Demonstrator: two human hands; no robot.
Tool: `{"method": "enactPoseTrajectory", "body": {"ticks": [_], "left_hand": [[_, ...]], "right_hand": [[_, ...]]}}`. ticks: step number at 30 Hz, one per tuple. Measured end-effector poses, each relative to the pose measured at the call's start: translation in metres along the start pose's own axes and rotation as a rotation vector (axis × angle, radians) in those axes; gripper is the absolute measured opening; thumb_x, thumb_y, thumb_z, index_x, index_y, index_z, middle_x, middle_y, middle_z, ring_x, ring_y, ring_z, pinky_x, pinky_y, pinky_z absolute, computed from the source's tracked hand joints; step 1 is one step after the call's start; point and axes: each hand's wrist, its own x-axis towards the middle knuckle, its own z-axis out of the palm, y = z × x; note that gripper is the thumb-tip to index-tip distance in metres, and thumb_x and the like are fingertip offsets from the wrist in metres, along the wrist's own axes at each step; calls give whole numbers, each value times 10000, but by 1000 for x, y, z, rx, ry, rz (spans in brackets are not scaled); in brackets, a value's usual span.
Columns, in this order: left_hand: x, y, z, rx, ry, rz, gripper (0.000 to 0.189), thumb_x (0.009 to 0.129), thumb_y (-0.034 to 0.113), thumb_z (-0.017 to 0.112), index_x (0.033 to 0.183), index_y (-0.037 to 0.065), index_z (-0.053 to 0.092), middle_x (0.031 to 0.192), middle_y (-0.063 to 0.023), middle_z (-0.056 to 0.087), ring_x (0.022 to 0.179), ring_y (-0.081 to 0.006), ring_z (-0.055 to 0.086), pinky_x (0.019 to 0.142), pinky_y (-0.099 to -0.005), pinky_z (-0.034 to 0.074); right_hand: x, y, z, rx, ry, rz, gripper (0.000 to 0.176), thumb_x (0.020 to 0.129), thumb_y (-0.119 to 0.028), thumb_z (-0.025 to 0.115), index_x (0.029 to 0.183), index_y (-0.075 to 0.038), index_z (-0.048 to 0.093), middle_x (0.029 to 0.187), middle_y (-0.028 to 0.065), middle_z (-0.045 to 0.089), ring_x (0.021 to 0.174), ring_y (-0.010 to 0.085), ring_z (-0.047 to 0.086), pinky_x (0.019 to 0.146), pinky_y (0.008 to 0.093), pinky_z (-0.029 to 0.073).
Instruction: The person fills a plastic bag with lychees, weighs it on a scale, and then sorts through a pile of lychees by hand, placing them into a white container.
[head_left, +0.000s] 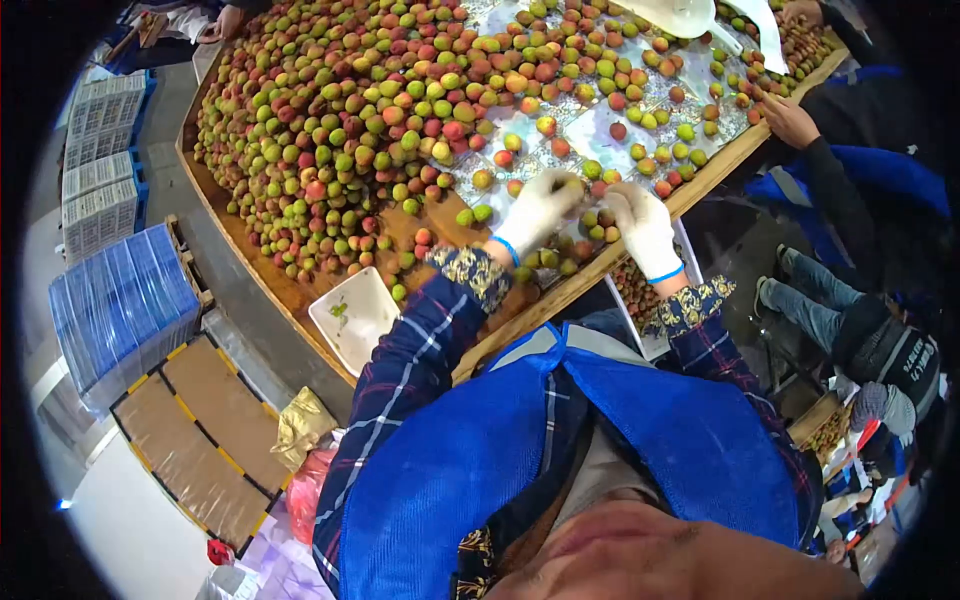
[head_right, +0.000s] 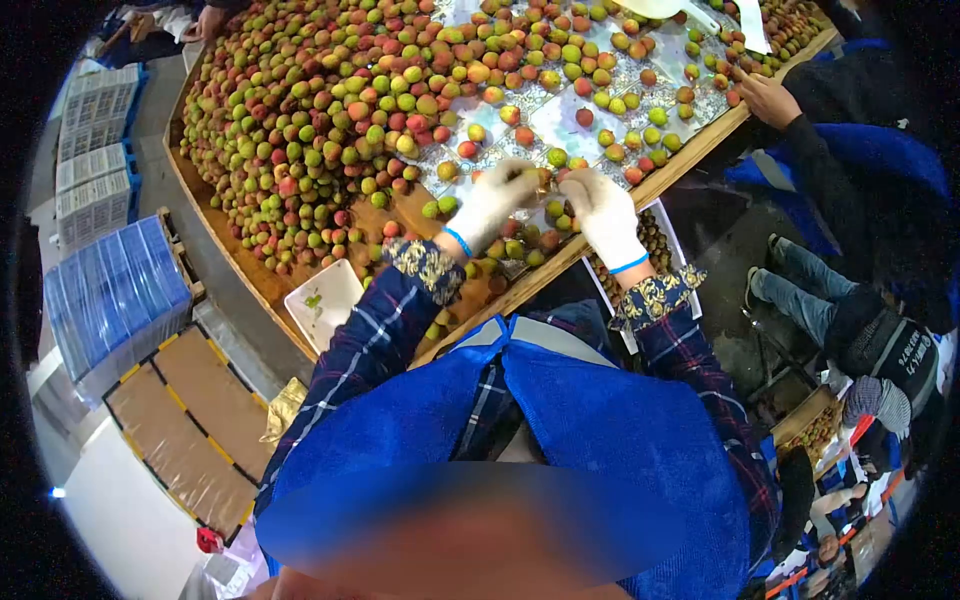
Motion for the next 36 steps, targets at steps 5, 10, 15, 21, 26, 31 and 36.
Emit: {"method": "enactPoseTrajectory", "body": {"ticks": [5,10,15,21,26,31,36], "left_hand": [[80,8,-71,672,254,630,475,928,339,801,1269,24,702,1173,-156,742,1078,-313,700,933,-429,537],[94,33,-158,1090,767,506,678,837,482,833,1333,49,671,1278,-237,674,1276,-432,608,1100,-627,437],[85,-25,-122,1316,629,637,717,872,505,768,1428,73,630,1379,-248,612,1394,-456,508,1214,-774,263],[54,-57,-41,1134,249,721,652,870,372,779,1453,133,610,1440,-158,603,1421,-427,496,1176,-790,285],[37,-94,-35,1165,81,832,534,923,302,755,1415,137,633,1414,-144,636,1375,-399,554,1145,-668,392],[44,-31,-86,1050,246,617,166,876,151,726,1029,88,736,957,-163,717,920,-397,688,792,-521,533],[99,-25,-136,1119,503,827,251,886,145,778,1130,92,758,1039,-133,741,966,-386,682,881,-510,534]], "right_hand": [[-11,-8,19,129,137,123,221,1041,-159,688,1205,-16,728,992,184,775,898,290,765,823,392,590],[-23,-51,39,235,-80,354,251,1026,-148,690,1226,0,722,1036,198,768,951,291,769,869,372,586],[-16,-70,65,151,-183,253,231,1015,-167,684,1163,-1,748,1082,215,764,1010,363,759,892,421,584],[-8,-89,71,107,-212,87,217,1000,-155,693,1143,-4,754,1090,216,767,1030,376,755,898,431,587],[-17,-73,68,162,-250,91,218,986,-96,715,1188,-16,706,1148,182,760,1062,311,745,909,396,574],[-30,-68,61,279,-231,173,191,970,-70,709,1154,-23,696,1105,173,757,1056,329,745,915,412,577],[-44,-52,60,259,-179,110,180,961,-45,658,1132,0,689,1087,180,742,1055,362,748,922,415,583]]}}
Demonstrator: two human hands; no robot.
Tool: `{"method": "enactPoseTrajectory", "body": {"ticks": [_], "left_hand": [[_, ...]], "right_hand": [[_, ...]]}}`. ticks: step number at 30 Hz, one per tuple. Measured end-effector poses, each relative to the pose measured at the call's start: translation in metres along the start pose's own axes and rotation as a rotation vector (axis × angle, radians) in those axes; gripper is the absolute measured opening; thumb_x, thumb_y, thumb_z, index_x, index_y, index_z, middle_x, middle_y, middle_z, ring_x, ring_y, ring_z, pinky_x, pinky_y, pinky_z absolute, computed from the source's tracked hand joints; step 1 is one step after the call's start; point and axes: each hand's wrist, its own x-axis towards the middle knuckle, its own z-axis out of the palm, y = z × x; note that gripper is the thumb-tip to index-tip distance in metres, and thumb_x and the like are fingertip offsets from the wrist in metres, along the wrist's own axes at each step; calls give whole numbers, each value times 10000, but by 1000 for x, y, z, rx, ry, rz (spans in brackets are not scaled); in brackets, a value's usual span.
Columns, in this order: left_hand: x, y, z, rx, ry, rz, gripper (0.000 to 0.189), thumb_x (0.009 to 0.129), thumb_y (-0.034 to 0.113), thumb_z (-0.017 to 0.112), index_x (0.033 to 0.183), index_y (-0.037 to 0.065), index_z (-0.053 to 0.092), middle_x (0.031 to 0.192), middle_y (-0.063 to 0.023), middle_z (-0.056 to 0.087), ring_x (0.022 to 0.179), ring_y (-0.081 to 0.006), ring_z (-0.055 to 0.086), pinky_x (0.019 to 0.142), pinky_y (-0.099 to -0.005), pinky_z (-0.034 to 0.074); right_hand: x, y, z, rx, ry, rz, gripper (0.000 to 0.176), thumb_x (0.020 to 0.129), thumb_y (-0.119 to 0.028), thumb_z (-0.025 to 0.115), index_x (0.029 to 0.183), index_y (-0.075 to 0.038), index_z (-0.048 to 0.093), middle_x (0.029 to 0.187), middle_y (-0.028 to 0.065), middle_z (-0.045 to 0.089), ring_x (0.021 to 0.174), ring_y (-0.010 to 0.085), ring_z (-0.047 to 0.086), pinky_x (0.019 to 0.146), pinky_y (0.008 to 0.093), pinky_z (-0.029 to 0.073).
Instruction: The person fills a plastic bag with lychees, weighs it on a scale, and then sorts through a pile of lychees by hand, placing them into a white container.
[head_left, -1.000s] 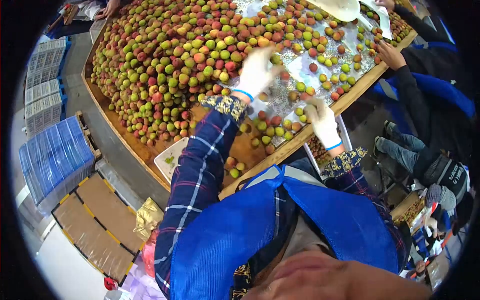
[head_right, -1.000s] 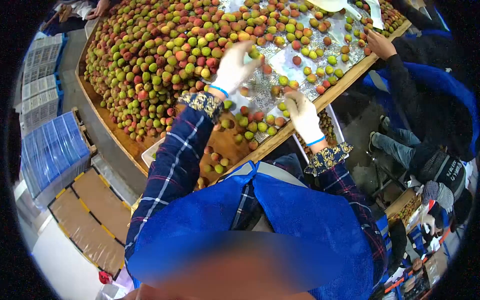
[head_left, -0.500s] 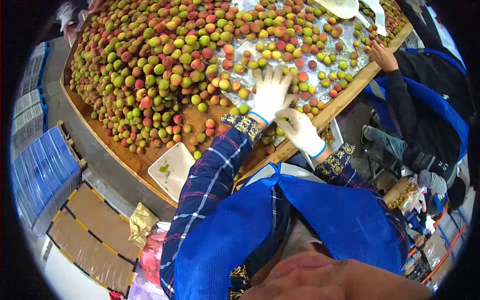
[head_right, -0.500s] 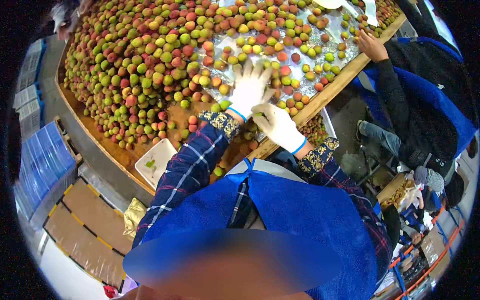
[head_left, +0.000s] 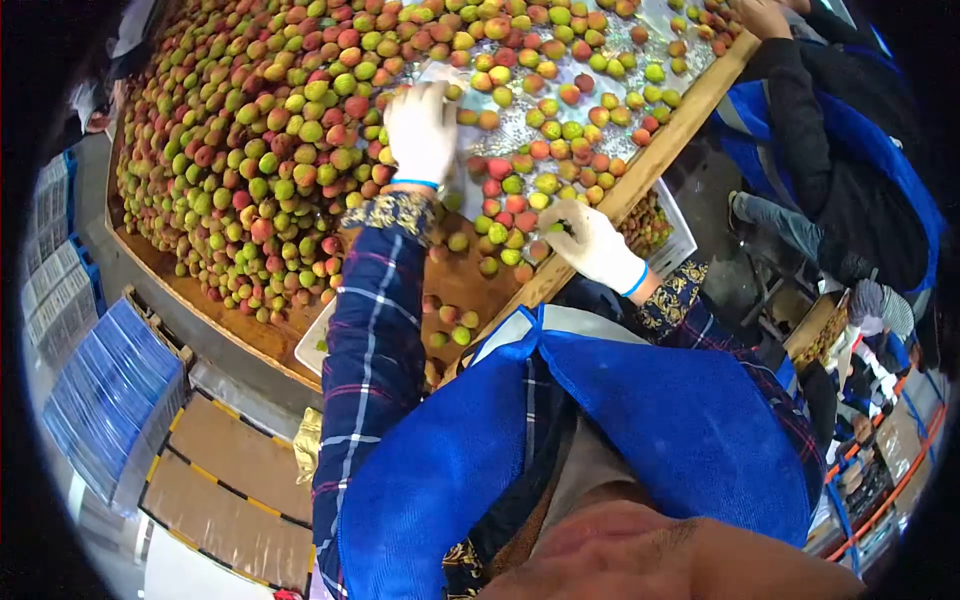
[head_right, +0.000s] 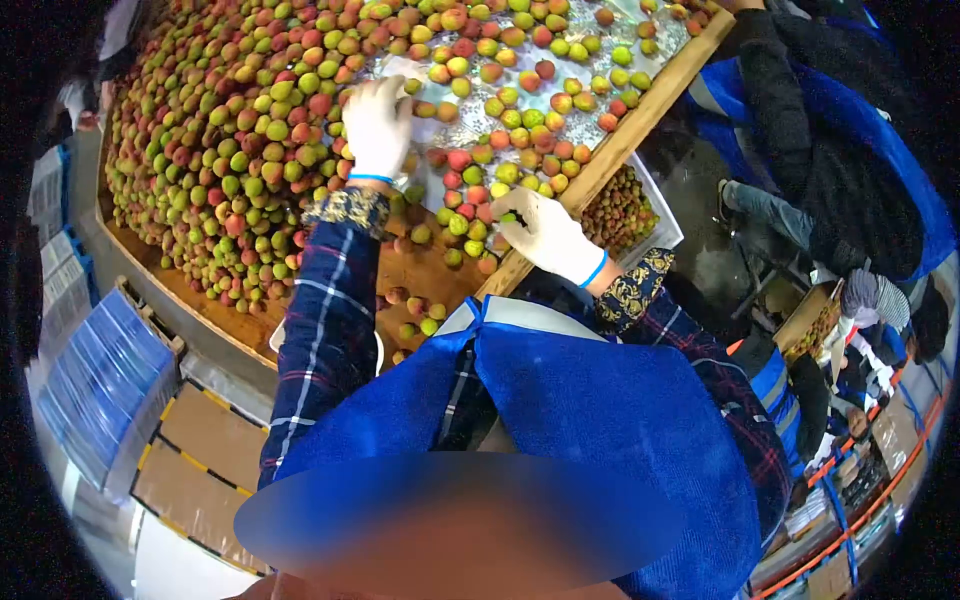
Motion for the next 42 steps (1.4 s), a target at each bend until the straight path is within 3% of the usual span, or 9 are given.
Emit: {"method": "enactPoseTrajectory", "body": {"ticks": [12,17,18,24,26,29,32,38,42], "left_hand": [[-11,38,19,-136,-115,68,242,876,220,808,1088,106,785,993,-128,762,947,-369,700,852,-482,544],[-35,90,14,-24,-502,106,299,802,361,838,929,101,761,902,-161,705,897,-384,688,790,-537,520],[-51,88,29,-23,-327,170,292,792,340,832,937,106,734,961,-156,699,945,-373,683,813,-527,508],[-79,94,35,46,-298,150,194,935,218,594,1042,98,705,1015,-133,680,1051,-364,633,887,-513,465],[-82,98,15,-114,-302,108,209,878,175,652,1056,115,744,979,-149,701,1010,-376,658,919,-549,474],[-69,111,-32,-504,-293,-78,173,885,176,718,1025,95,780,911,-193,734,913,-431,678,833,-534,509],[-78,125,-59,-1175,-474,-592,246,1008,169,706,1194,16,756,1061,-109,763,1045,-237,711,948,-364,539],[-99,120,-66,-1291,-440,-809,422,998,164,738,1361,-41,672,1294,-85,696,1180,-163,643,1022,-321,523],[-123,103,-69,-1522,-675,-935,713,959,165,790,1544,-94,475,1437,-157,617,1305,-221,608,1130,-355,480]], "right_hand": [[-13,6,-12,-65,140,104,203,940,-82,678,1133,-31,713,1115,209,732,1053,395,733,925,442,577],[-10,16,-14,-92,207,105,196,946,-114,683,1118,-31,728,1091,205,734,1045,420,727,934,447,577],[-8,17,-11,-169,268,53,182,957,-98,686,1118,-29,733,1098,197,750,1040,393,742,937,425,585],[8,36,-7,-75,327,-3,209,995,-93,713,1195,-34,726,1083,174,771,1021,303,757,914,401,587],[14,41,-8,-75,321,-10,232,1011,-112,702,1225,-25,723,1095,170,767,1000,304,745,913,399,581],[28,20,-11,-181,248,82,257,1022,-126,690,1244,0,715,1113,170,765,984,288,735,918,393,578],[32,4,-7,97,168,135,282,1027,-143,686,1260,15,707,1116,165,761,981,249,727,916,373,571],[28,-22,6,59,-28,295,352,1022,-145,667,1338,7,700,1126,167,760,991,236,720,896,350,560],[27,-18,5,-29,-239,-49,360,1005,-166,703,1338,-29,714,1241,188,757,1128,304,737,985,405,564]]}}
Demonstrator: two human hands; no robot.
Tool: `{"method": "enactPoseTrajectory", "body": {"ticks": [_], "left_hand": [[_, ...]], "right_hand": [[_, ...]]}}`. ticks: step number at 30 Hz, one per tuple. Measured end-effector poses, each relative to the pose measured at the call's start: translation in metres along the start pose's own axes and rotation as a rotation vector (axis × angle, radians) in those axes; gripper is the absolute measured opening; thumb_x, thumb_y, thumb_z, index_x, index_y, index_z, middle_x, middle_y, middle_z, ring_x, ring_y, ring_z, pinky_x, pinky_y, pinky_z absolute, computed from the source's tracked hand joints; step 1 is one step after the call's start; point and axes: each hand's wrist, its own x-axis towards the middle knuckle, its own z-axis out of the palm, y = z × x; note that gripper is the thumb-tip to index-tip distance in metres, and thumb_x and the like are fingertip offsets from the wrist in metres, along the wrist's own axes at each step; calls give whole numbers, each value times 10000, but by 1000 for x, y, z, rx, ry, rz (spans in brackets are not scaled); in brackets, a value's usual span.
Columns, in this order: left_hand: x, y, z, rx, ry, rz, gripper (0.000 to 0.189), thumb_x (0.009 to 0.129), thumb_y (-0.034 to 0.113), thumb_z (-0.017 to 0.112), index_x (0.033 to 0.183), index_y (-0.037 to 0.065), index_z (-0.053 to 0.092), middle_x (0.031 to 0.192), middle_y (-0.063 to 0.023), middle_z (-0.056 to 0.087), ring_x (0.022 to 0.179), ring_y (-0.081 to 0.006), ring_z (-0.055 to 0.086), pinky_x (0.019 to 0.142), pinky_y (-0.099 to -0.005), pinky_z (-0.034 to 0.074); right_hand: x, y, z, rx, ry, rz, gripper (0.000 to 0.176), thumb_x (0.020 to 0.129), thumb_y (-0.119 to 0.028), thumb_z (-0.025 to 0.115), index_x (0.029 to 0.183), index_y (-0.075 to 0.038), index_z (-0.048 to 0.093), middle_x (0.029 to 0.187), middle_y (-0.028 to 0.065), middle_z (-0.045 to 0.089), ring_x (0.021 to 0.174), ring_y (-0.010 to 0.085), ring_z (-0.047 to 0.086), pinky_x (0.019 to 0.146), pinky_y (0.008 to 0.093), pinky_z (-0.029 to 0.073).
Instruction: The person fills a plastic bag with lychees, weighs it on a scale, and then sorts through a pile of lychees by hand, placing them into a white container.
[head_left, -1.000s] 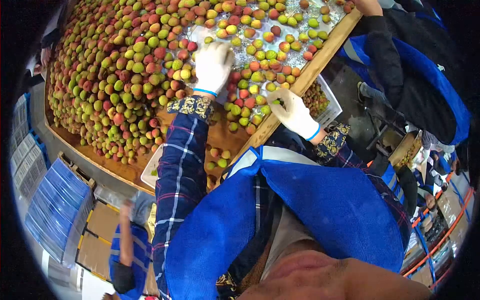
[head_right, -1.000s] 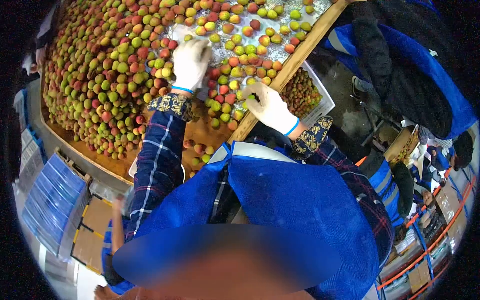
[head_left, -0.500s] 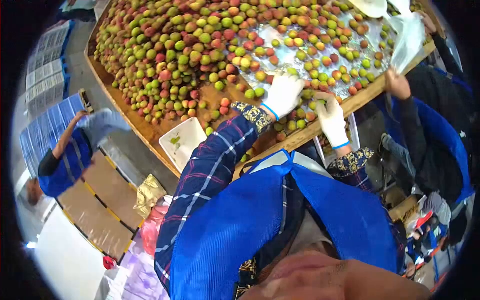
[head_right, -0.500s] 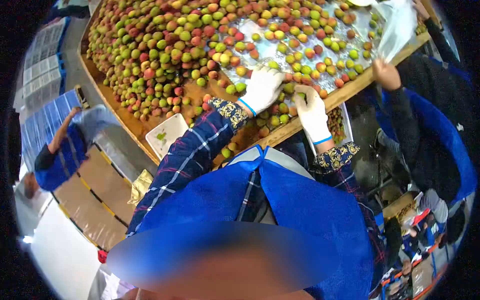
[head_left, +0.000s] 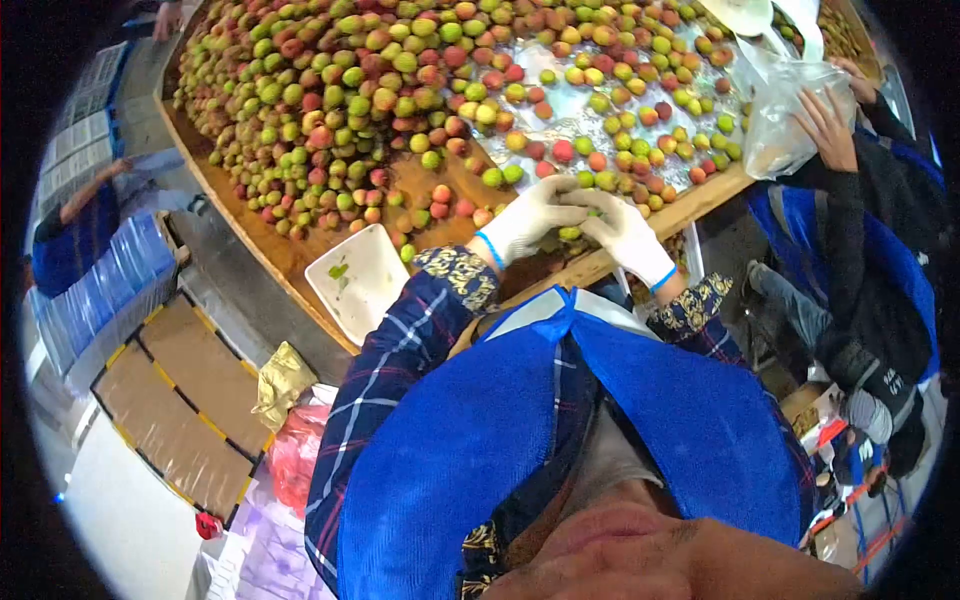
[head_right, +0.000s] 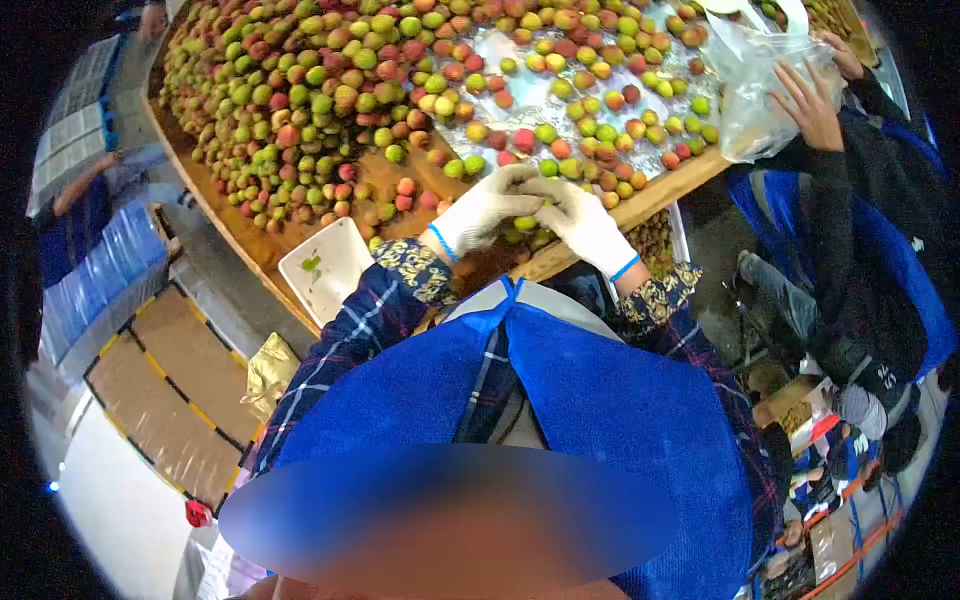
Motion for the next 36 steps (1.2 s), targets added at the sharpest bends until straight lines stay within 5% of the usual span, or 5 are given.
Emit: {"method": "enactPoseTrajectory", "body": {"ticks": [11,15,16,26,36], "left_hand": [[-29,-19,-2,-476,-81,-274,427,1131,242,604,1477,-8,584,1366,-93,660,1159,-184,703,982,-333,621],[-25,-20,2,-242,70,-123,321,1076,184,670,1288,-54,705,934,-16,696,778,-85,635,668,-244,494],[-20,-24,-6,-194,-16,-94,372,1091,187,663,1364,-65,654,1126,-68,725,871,-144,687,797,-287,572],[-4,-12,4,-331,137,77,316,1062,158,708,1289,-61,695,1088,-81,724,958,-140,682,819,-289,553],[2,1,20,534,424,423,447,888,257,856,1245,27,713,1130,-140,737,1062,-247,703,962,-368,552]], "right_hand": [[-10,-2,3,-198,-9,-21,305,971,-198,719,1254,-96,770,1170,186,739,1119,399,701,966,478,561],[-1,-5,3,-252,-27,-31,307,986,-215,709,1262,-99,773,1118,215,744,1083,416,705,926,494,566],[3,-8,1,-301,-57,-10,292,994,-236,711,1248,-109,780,1119,201,750,1071,416,712,917,496,569],[19,-10,6,-62,184,166,258,1014,-133,690,1231,-2,737,1101,172,779,1030,262,758,912,379,576],[18,5,1,-43,293,225,244,1037,-163,654,1202,2,725,1067,160,763,929,241,745,856,365,575]]}}
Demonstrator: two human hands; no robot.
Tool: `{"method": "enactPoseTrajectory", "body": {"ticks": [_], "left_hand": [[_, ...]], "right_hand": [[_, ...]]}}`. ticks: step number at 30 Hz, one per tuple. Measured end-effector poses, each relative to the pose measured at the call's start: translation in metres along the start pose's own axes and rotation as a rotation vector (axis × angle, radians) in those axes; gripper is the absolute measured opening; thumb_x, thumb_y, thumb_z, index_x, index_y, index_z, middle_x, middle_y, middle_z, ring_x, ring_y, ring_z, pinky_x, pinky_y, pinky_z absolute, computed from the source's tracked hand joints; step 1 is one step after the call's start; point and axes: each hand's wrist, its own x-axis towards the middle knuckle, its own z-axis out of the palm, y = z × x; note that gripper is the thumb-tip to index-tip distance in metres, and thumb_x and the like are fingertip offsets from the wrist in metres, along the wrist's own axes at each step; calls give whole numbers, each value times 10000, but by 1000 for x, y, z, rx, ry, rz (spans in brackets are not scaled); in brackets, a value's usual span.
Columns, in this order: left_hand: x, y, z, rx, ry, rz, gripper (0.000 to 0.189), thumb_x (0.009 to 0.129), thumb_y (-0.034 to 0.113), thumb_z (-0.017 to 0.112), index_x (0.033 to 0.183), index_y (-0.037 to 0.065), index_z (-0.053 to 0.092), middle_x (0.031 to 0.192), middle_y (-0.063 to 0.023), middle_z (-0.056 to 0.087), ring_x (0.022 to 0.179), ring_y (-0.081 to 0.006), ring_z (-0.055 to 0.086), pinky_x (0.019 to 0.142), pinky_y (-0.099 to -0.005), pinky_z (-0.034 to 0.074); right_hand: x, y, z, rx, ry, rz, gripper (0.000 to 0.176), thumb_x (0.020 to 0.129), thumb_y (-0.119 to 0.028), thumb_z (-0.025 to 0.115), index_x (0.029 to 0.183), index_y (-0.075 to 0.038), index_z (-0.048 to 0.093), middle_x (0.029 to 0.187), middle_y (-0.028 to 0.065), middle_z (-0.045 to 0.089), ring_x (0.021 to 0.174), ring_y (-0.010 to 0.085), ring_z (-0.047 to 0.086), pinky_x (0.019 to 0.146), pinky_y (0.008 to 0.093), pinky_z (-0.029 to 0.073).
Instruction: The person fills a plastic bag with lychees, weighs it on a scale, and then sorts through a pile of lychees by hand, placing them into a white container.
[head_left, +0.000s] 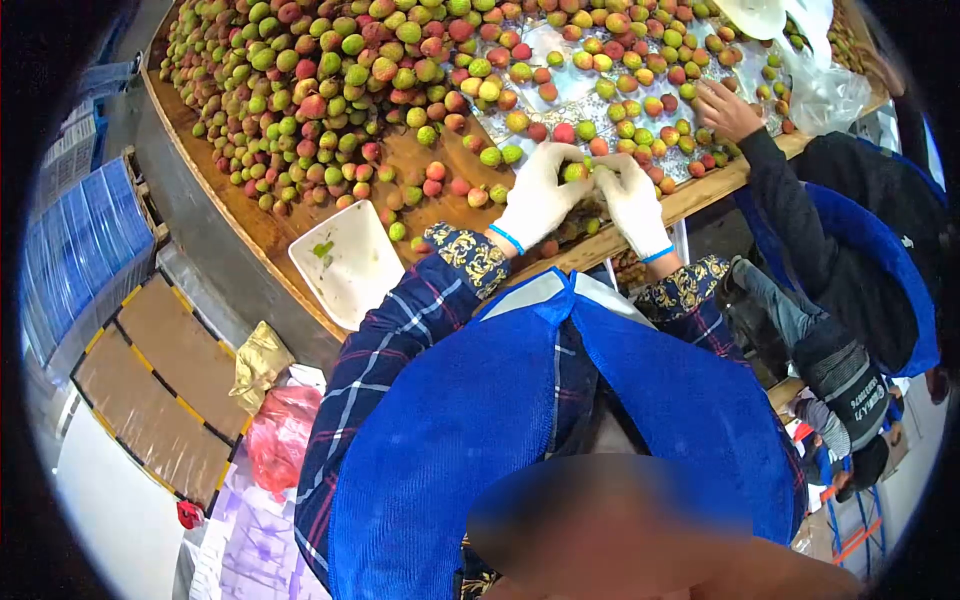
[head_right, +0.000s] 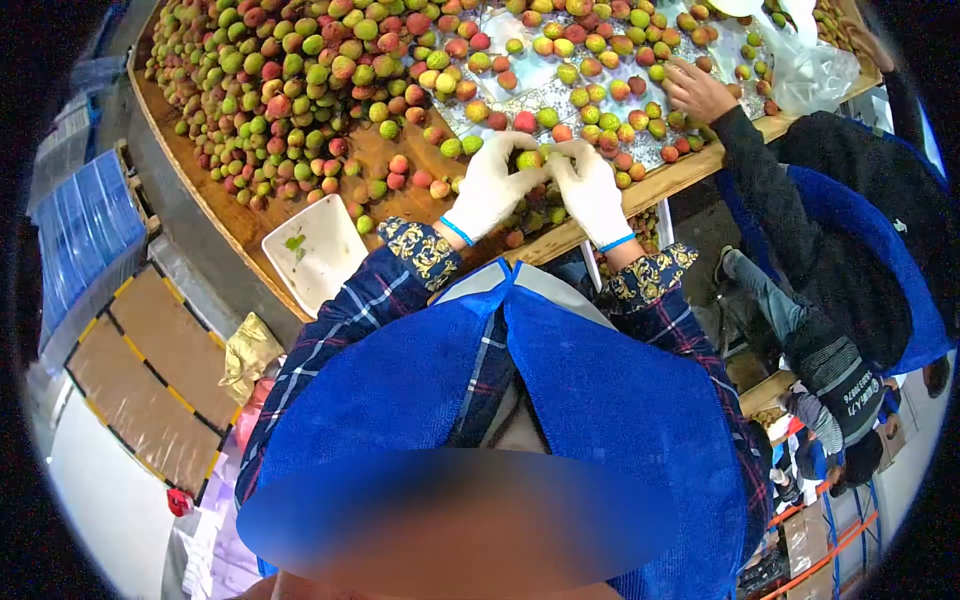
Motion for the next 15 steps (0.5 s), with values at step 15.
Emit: {"method": "enactPoseTrajectory", "body": {"ticks": [15], "left_hand": [[39,-57,-165,964,872,50,256,884,328,777,946,82,809,1025,-167,764,968,-395,707,890,-523,558]], "right_hand": [[-6,-5,-3,1394,-335,539,235,1109,-361,616,1188,-140,622,1029,11,619,821,150,554,738,330,452]]}}
